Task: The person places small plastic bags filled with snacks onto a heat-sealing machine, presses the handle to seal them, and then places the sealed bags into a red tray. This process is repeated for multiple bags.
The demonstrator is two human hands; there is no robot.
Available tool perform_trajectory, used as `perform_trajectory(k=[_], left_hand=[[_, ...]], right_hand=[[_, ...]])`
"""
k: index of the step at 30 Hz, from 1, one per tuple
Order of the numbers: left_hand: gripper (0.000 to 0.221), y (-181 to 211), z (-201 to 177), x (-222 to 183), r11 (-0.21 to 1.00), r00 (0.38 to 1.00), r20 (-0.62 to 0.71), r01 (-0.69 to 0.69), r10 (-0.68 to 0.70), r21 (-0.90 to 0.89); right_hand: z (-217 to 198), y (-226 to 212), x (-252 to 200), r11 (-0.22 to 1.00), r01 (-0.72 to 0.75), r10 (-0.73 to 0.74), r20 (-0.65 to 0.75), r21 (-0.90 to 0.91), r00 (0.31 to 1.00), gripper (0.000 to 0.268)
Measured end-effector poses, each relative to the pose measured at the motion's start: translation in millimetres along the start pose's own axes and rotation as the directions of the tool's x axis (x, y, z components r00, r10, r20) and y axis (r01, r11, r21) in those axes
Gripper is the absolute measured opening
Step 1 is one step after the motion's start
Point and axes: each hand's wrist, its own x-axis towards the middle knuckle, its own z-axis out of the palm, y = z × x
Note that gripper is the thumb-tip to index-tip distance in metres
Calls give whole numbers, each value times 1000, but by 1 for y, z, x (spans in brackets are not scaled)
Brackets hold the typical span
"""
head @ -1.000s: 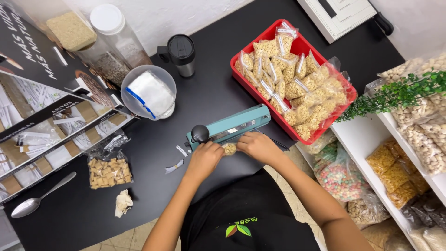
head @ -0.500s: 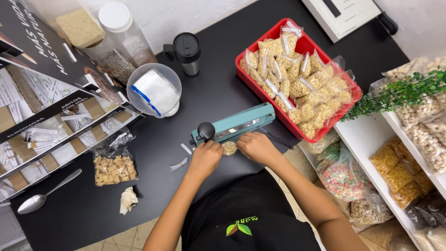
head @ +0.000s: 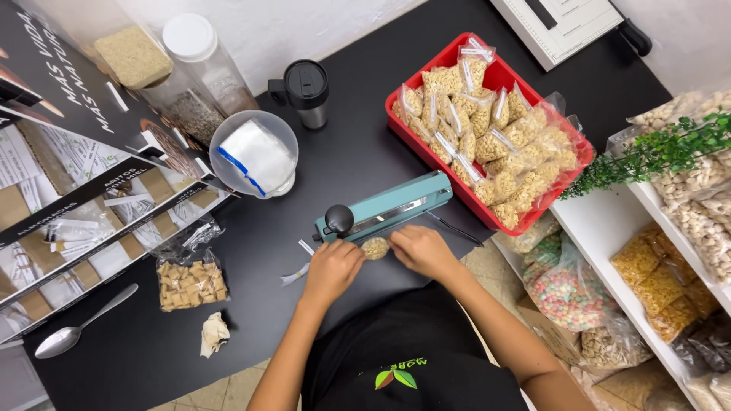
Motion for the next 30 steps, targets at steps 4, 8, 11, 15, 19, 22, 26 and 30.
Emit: perform_trajectory(k=[4,8,11,15,19,22,26,30], left_hand=[[35,5,8,-9,862,932,-78,291,-353,-416],[68,8,39,-10,582,881,144,411,-450,-701],[72,14,52,-11,515,859,189,446,-476,-732],[74,7,70,-10,473,830,243,498,-502,-726],[71,8,67,-9,453,832,246,491,-497,-744],[65,6,74,-15,455,824,254,507,-507,-732],[48,9,85,-20,452,803,177,485,-569,-748],[41,8,99,-24,389,750,168,504,-640,-771]], right_hand=[[6,1,-4,977,-123,128,-17,176,992,10],[11,8,-1,881,-176,225,-63,439,972,14],[26,15,-17,781,-218,347,-117,586,930,16],[40,27,-27,657,-227,405,-83,719,911,43],[58,18,-25,689,-197,315,-43,697,948,73],[65,8,-21,682,-266,311,59,681,949,80],[73,2,-20,614,-295,374,58,732,926,65],[77,2,-18,550,-351,443,91,758,892,60]])
